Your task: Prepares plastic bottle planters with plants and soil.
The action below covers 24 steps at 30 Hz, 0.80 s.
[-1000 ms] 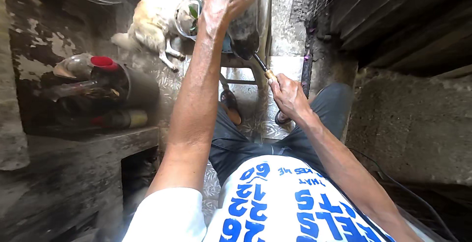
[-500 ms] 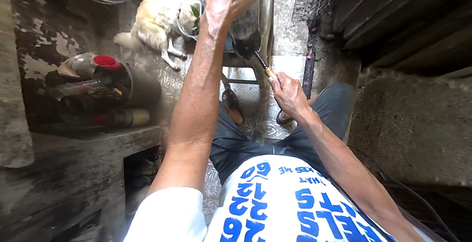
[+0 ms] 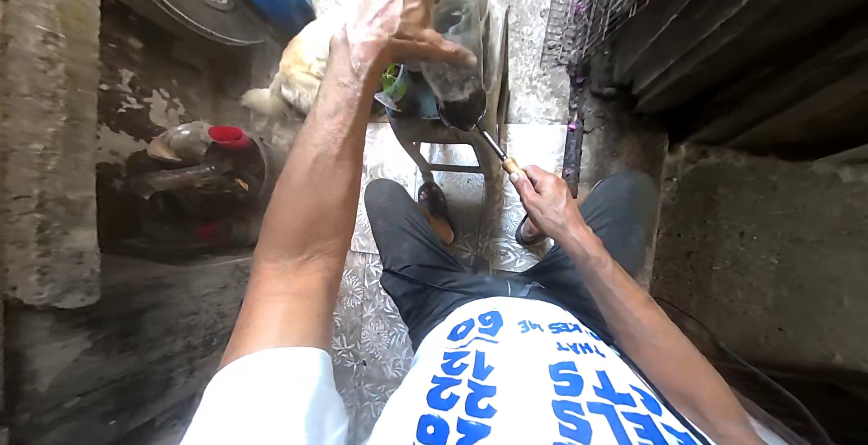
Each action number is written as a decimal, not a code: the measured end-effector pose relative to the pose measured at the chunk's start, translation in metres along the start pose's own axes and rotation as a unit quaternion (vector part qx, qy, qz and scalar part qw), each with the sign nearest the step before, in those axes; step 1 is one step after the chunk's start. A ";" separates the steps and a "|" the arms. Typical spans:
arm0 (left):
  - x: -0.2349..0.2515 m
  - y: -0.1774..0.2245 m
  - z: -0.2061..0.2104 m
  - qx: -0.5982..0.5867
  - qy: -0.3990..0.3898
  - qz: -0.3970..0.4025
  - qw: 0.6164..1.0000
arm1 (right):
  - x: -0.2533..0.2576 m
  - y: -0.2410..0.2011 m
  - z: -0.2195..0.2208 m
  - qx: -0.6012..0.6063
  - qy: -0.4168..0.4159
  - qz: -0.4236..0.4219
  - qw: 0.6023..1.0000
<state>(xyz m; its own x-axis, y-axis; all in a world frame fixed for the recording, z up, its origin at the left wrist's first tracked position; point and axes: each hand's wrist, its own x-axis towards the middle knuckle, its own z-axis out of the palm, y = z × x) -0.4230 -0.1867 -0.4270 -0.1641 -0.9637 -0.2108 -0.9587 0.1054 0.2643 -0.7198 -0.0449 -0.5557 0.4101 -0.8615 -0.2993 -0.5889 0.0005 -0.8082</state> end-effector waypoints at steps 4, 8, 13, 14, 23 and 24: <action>0.006 0.003 0.018 -0.020 0.076 -0.067 0.995 | -0.001 -0.001 0.004 -0.002 0.006 -0.005 1.000; 0.010 0.011 0.023 -0.032 0.090 -0.131 0.987 | -0.003 -0.003 0.002 -0.013 0.010 -0.005 1.000; 0.013 0.008 0.025 -0.037 0.101 -0.131 0.986 | -0.003 -0.001 0.004 -0.024 0.005 0.000 1.000; 0.013 0.008 0.025 -0.041 0.102 -0.134 0.985 | -0.004 0.000 0.005 -0.024 0.004 0.001 1.000; 0.014 0.009 0.026 -0.053 0.108 -0.148 0.982 | -0.002 -0.004 0.014 -0.029 0.015 -0.002 0.999; 0.015 0.007 0.026 -0.054 0.109 -0.152 0.981 | -0.002 -0.004 0.014 -0.030 0.016 -0.002 0.999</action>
<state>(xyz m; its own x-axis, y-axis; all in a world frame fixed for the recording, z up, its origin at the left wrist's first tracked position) -0.4386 -0.1936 -0.4528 0.1899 -0.9775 -0.0922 -0.9233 -0.2098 0.3219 -0.7080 -0.0364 -0.5589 0.3913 -0.8769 -0.2791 -0.6280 -0.0327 -0.7775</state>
